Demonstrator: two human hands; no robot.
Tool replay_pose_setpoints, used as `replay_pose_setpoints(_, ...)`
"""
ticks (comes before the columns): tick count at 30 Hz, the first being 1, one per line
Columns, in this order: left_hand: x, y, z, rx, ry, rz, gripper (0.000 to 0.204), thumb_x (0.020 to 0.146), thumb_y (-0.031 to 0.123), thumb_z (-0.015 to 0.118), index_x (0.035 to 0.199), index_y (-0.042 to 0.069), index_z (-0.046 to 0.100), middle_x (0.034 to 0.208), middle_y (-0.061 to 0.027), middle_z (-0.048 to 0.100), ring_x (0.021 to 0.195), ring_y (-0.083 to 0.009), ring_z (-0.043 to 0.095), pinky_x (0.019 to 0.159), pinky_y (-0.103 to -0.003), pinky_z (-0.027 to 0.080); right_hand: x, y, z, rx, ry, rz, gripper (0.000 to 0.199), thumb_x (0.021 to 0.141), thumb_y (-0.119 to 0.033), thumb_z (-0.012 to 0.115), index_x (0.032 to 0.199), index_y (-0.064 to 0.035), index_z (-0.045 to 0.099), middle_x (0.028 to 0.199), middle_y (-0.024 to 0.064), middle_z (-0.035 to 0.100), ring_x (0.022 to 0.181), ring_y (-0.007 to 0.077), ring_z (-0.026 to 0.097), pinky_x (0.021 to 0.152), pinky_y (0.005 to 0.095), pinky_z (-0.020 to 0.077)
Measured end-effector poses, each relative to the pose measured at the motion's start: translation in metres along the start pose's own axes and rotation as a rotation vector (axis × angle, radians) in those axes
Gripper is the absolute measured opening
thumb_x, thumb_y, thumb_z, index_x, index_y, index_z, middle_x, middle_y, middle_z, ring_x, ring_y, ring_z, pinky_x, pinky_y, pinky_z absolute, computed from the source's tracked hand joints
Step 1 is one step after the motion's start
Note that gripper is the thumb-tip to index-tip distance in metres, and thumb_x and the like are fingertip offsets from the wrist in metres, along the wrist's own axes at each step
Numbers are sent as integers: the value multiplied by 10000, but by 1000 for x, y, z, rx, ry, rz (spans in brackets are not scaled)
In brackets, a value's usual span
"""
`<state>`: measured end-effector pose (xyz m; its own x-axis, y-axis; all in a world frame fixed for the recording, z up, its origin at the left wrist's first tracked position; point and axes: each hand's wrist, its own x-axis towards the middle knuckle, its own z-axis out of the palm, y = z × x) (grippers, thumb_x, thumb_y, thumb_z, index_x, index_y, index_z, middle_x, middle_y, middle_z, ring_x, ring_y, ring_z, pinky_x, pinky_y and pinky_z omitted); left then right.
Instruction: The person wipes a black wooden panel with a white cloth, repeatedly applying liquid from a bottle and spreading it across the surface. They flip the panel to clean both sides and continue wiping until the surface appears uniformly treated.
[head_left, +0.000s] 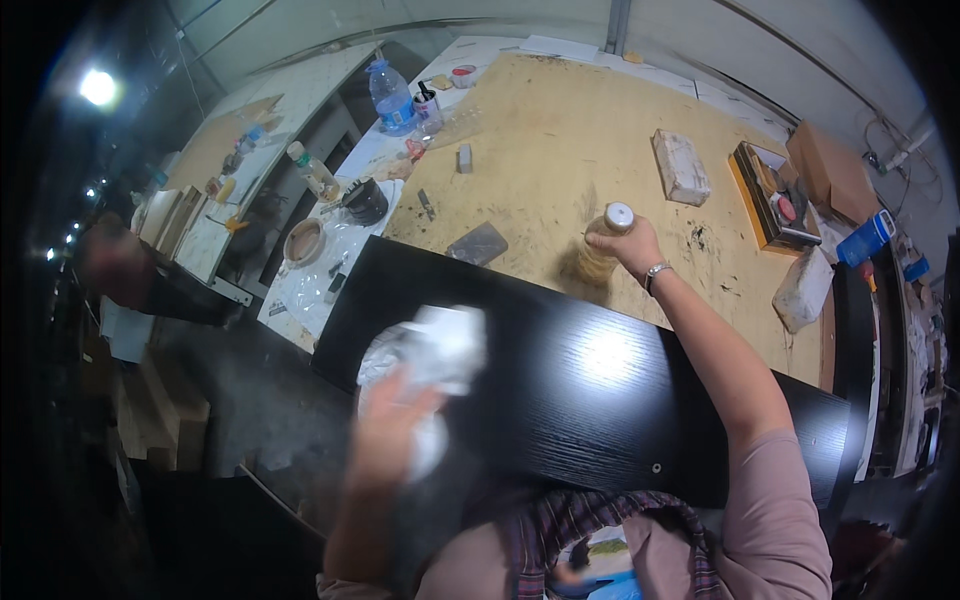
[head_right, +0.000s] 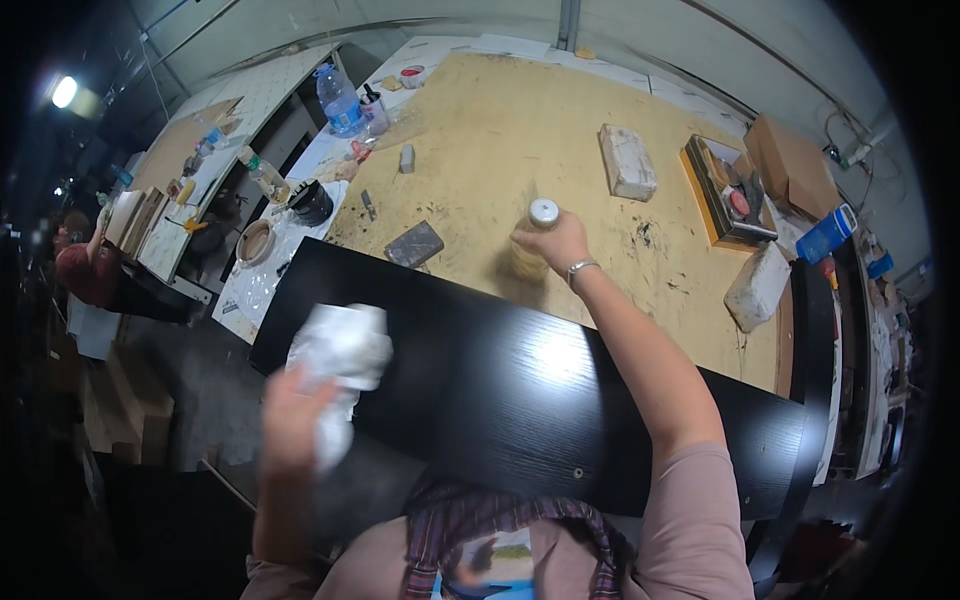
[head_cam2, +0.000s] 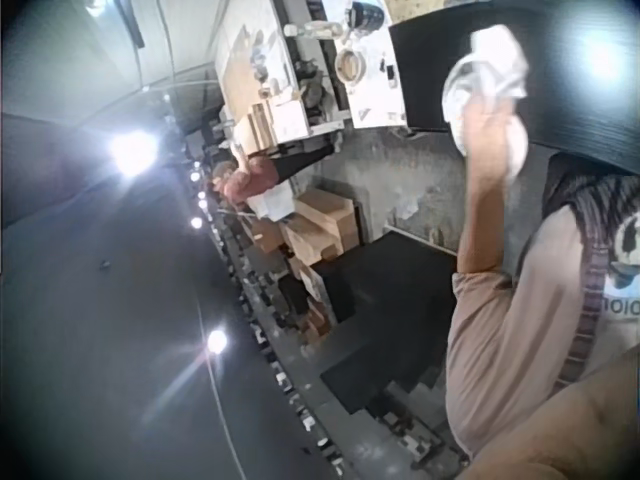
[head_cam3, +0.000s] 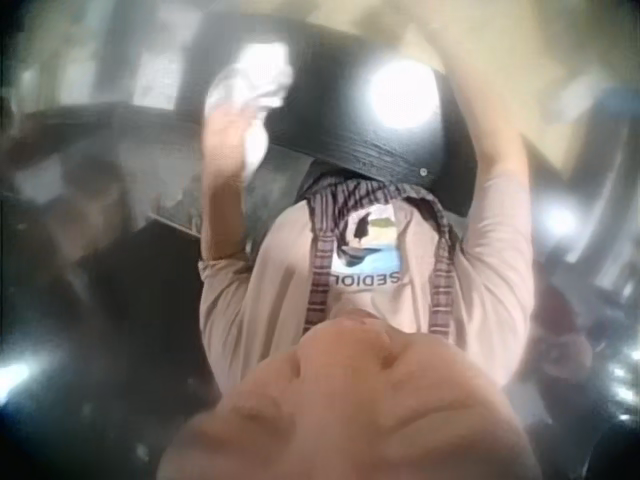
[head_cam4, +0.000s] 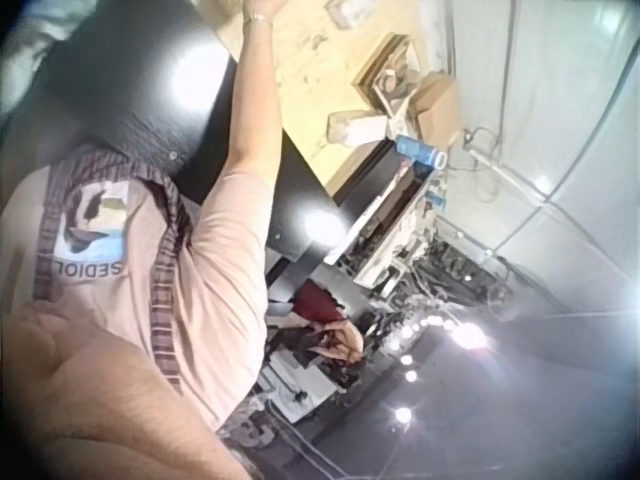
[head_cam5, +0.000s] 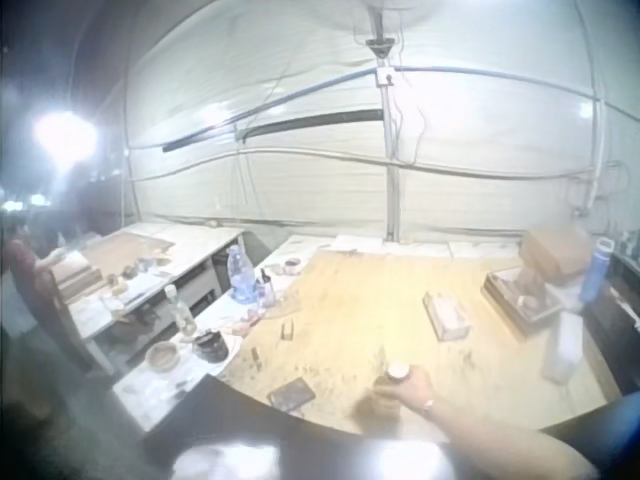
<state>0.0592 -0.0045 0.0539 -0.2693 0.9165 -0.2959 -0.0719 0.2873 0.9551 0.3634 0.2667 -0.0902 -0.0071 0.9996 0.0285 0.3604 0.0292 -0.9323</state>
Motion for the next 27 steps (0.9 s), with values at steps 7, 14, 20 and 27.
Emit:
replay_pose_setpoints(7, 12, -67, 119, 1067, -699, 1071, 603, 818, 78, 637, 1415, 73, 548, 1502, -170, 477, 1432, -335, 413, 1167, -444, 364, -82, -29, -61, -521, -288, 22, 750, 866, -479, 728, 1272, 140, 605, 1214, 321, 661, 1162, 381, 658, 1003, 417, 507)
replay_pose_setpoints(14, 125, -43, 36, 1347, -42, 745, 549, 970, 277, 607, 1467, 80, 483, 1575, -159, 394, 1442, -394, 346, 1159, -599, 270, -164, -63, -79, -873, -284, -101, 602, 964, -551, 550, 772, 1, 694, 706, 223, 674, 692, 417, 660, 695, 503, 525)
replay_pose_setpoints(20, 21, -65, 168, 1203, -558, 1050, 669, 905, 281, 674, 1465, -4, 444, 1540, -217, 417, 1419, -387, 384, 1167, -558, 285, -168, -60, -74, -862, -246, -98, 546, 1020, -436, 472, 783, 0, 701, 723, 244, 671, 722, 427, 665, 704, 511, 524)
replay_pose_setpoints(27, 64, -37, 16, 1299, -126, 692, 576, 944, 195, 600, 1462, -9, 451, 1463, -219, 519, 1317, -405, 498, 1114, -481, 376, -176, -59, -78, -853, -236, -108, 479, 1037, -330, 443, 789, 2, 683, 734, 248, 669, 721, 440, 651, 725, 527, 521)
